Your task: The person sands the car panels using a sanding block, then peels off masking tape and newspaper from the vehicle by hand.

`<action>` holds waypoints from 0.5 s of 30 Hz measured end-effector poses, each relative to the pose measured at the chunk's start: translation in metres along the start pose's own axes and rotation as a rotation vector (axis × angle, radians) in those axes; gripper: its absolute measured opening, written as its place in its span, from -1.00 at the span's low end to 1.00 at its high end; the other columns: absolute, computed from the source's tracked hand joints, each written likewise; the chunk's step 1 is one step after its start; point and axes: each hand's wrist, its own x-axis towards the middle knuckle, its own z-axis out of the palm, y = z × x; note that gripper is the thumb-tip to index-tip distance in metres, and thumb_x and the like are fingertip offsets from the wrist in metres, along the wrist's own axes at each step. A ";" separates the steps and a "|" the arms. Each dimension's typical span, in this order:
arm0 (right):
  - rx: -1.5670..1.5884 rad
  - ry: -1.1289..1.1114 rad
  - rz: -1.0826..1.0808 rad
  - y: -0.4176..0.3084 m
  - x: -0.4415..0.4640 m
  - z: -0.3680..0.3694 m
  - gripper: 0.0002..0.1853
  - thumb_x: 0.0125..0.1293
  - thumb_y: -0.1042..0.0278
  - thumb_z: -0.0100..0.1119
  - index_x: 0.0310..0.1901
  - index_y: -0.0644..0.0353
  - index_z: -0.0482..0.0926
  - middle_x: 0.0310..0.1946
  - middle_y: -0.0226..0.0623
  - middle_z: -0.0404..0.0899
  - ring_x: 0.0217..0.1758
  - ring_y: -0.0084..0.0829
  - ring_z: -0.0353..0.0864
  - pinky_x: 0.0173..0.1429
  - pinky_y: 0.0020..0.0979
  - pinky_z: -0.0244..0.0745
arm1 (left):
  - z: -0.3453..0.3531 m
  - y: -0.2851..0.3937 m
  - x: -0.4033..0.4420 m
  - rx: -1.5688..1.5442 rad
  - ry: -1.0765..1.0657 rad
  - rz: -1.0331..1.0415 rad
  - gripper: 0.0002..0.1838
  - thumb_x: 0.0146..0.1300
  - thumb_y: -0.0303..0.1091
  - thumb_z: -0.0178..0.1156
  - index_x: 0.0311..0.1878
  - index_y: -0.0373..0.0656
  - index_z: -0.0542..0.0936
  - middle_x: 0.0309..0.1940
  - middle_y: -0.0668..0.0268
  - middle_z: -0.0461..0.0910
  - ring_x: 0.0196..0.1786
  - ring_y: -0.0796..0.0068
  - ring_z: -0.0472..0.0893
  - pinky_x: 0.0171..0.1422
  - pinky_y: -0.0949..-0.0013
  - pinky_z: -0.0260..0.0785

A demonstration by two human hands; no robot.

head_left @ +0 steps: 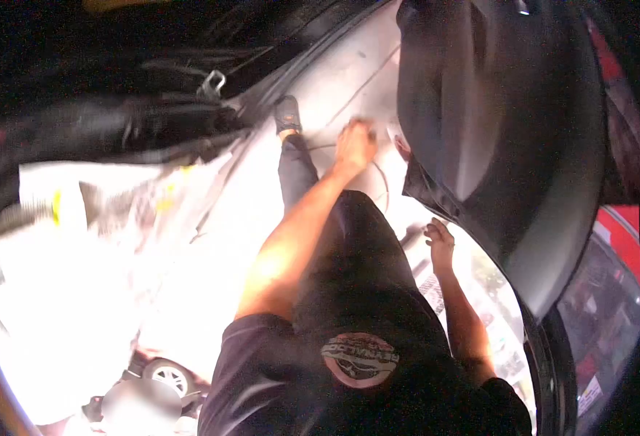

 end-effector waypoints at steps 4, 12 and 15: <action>-0.029 0.087 -0.008 -0.039 -0.044 -0.052 -0.57 0.43 0.39 0.02 0.29 0.30 0.47 -0.03 -0.14 0.66 -0.13 -0.36 0.69 -0.07 -0.37 0.60 | -0.010 -0.046 -0.117 0.110 -0.349 -0.246 -0.73 0.21 -0.40 0.13 -0.04 -0.13 0.68 -0.06 -0.05 0.66 0.06 -0.09 0.63 0.21 0.02 0.45; -0.119 0.238 -0.141 -0.059 -0.130 -0.114 -0.70 0.42 0.33 0.08 0.09 0.26 0.55 -0.20 -0.23 0.67 -0.24 -0.41 0.70 -0.21 -0.40 0.58 | -0.053 -0.054 -0.235 0.176 -0.158 -0.138 -0.77 0.18 -0.40 0.12 -0.16 -0.18 0.71 -0.13 -0.04 0.68 -0.08 -0.07 0.68 0.06 0.02 0.53; -0.235 0.357 -0.114 -0.059 -0.097 -0.126 -0.75 0.38 0.32 0.21 0.03 0.18 0.56 -0.37 -0.36 0.62 -0.47 -0.54 0.53 -0.44 -0.49 0.47 | -0.073 -0.072 -0.212 0.309 0.028 -0.044 -0.79 0.11 -0.39 0.12 -0.28 -0.13 0.73 -0.30 0.02 0.70 -0.23 -0.10 0.68 -0.01 -0.05 0.54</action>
